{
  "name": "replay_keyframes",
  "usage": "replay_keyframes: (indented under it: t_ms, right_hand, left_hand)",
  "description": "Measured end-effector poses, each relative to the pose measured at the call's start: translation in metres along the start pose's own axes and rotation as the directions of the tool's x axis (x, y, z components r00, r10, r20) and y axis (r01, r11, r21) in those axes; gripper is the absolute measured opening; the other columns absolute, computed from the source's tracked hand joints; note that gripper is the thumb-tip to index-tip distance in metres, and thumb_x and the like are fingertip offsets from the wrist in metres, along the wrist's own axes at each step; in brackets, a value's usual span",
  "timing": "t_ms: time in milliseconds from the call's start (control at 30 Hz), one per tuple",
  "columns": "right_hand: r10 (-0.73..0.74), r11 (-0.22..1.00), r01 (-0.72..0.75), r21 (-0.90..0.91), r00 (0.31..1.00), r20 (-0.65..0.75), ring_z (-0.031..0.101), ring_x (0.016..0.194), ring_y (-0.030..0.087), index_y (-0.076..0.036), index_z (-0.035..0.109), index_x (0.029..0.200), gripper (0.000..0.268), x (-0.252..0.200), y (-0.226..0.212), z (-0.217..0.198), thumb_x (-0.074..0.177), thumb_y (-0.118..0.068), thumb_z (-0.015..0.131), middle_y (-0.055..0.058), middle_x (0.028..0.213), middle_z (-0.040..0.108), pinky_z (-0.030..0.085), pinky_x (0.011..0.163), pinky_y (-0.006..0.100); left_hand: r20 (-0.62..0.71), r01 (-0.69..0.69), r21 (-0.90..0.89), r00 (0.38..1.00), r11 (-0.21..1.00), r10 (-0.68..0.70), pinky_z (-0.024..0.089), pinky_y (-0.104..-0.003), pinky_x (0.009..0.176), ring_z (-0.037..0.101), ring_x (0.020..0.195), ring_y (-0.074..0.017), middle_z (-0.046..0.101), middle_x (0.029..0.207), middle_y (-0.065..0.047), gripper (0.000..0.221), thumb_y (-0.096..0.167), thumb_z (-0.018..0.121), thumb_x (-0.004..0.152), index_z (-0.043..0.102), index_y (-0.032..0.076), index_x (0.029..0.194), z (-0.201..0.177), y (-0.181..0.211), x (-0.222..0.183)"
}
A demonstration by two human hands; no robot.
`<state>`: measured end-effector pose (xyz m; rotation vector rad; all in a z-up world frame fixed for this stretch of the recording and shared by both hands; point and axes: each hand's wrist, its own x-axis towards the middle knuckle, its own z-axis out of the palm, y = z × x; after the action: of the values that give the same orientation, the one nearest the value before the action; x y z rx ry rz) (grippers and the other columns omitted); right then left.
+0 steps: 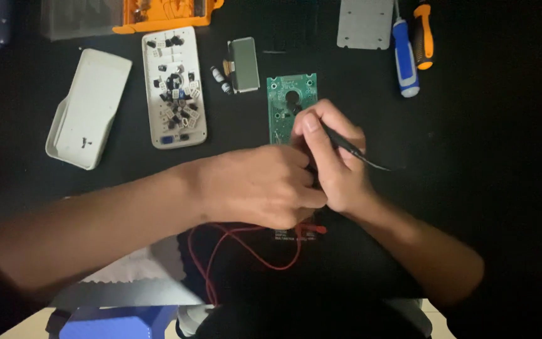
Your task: Testing various points on a circuit board using a digital multimeter to diagnose issues.
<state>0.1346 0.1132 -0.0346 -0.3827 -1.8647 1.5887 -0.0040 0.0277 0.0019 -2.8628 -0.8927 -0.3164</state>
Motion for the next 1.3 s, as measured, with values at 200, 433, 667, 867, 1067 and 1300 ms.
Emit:
replay_keyframes:
  t_ms: [200, 433, 667, 867, 1067, 1300]
  right_hand:
    - [0.038, 0.999, -0.038, -0.037, 0.999, -0.008, 0.053, 0.073, 0.014, -0.005, 0.056, 0.092, 0.033, 0.001, -0.001, 0.000, 0.112, -0.027, 0.041, 0.005, 0.080, 0.057, 0.044, 0.068, 0.029]
    - [0.083, 0.990, -0.078, 0.120, 0.996, -0.039, 0.054, 0.072, 0.013, -0.007, 0.056, 0.093, 0.031, 0.000, 0.003, 0.002, 0.112, -0.027, 0.043, 0.004, 0.086, 0.056, 0.043, 0.066, 0.025]
    - [0.160, 0.928, -0.139, 0.345, 0.986, -0.035, 0.050, 0.052, 0.007, -0.012, 0.056, 0.100, 0.029, 0.024, 0.012, -0.031, 0.112, -0.035, 0.042, 0.002, 0.073, 0.061, 0.034, 0.041, 0.019]
    - [0.231, 0.905, -0.179, 0.387, 0.968, -0.093, 0.054, 0.059, 0.016, -0.001, 0.053, 0.136, 0.027, 0.040, 0.021, -0.059, 0.111, -0.012, 0.048, 0.015, 0.086, 0.064, 0.040, 0.048, 0.025]
    - [0.241, 0.966, -0.234, 0.111, 0.969, -0.061, 0.060, 0.063, 0.017, 0.003, 0.053, 0.139, 0.043, 0.042, 0.012, -0.049, 0.112, -0.029, 0.041, 0.014, 0.086, 0.064, 0.046, 0.049, 0.025]
    - [0.140, 0.989, -0.145, -0.024, 0.979, -0.145, 0.061, 0.058, 0.015, 0.004, 0.069, 0.118, 0.037, 0.039, 0.045, -0.050, 0.115, -0.022, 0.043, 0.015, 0.075, 0.064, 0.051, 0.045, 0.023]
  left_hand:
    - [0.061, -0.119, 0.044, 0.991, 0.992, 0.116, 0.045, -0.038, 0.060, 0.055, 0.059, -0.0249, 0.061, 0.078, 0.000, 0.016, 0.003, 0.073, 0.082, 0.072, 0.015, 0.071, 0.000, -0.008, 0.002]
    - [0.013, -0.020, 0.041, 1.000, 0.999, 0.019, 0.049, -0.039, 0.070, 0.057, 0.070, -0.0270, 0.059, 0.080, 0.000, 0.013, 0.006, 0.076, 0.084, 0.075, 0.017, 0.076, -0.012, 0.003, 0.001]
    - [-0.218, 0.268, 0.306, 0.954, 0.914, -0.207, 0.040, -0.027, 0.086, 0.058, 0.102, -0.0138, 0.069, 0.116, 0.000, 0.027, 0.023, 0.043, 0.113, 0.069, 0.015, 0.114, -0.046, 0.022, -0.019]
    - [-0.698, 0.786, -0.100, 0.381, 0.610, -0.606, 0.044, -0.035, 0.097, 0.064, 0.108, -0.0169, 0.065, 0.123, -0.005, 0.047, 0.045, 0.028, 0.112, 0.067, 0.020, 0.121, 0.000, 0.036, -0.022]
    - [-0.381, 0.377, -0.887, -0.273, 0.266, -0.883, 0.055, -0.028, 0.075, 0.058, 0.096, -0.0199, 0.059, 0.111, -0.012, 0.059, 0.054, 0.023, 0.110, 0.059, 0.008, 0.121, 0.021, 0.012, -0.006]
    - [-0.220, 0.085, -0.975, -0.356, 0.203, -0.908, 0.056, -0.027, 0.060, 0.062, 0.069, -0.0186, 0.068, 0.091, -0.020, 0.046, 0.040, 0.029, 0.111, 0.054, 0.001, 0.112, 0.061, -0.008, -0.021]
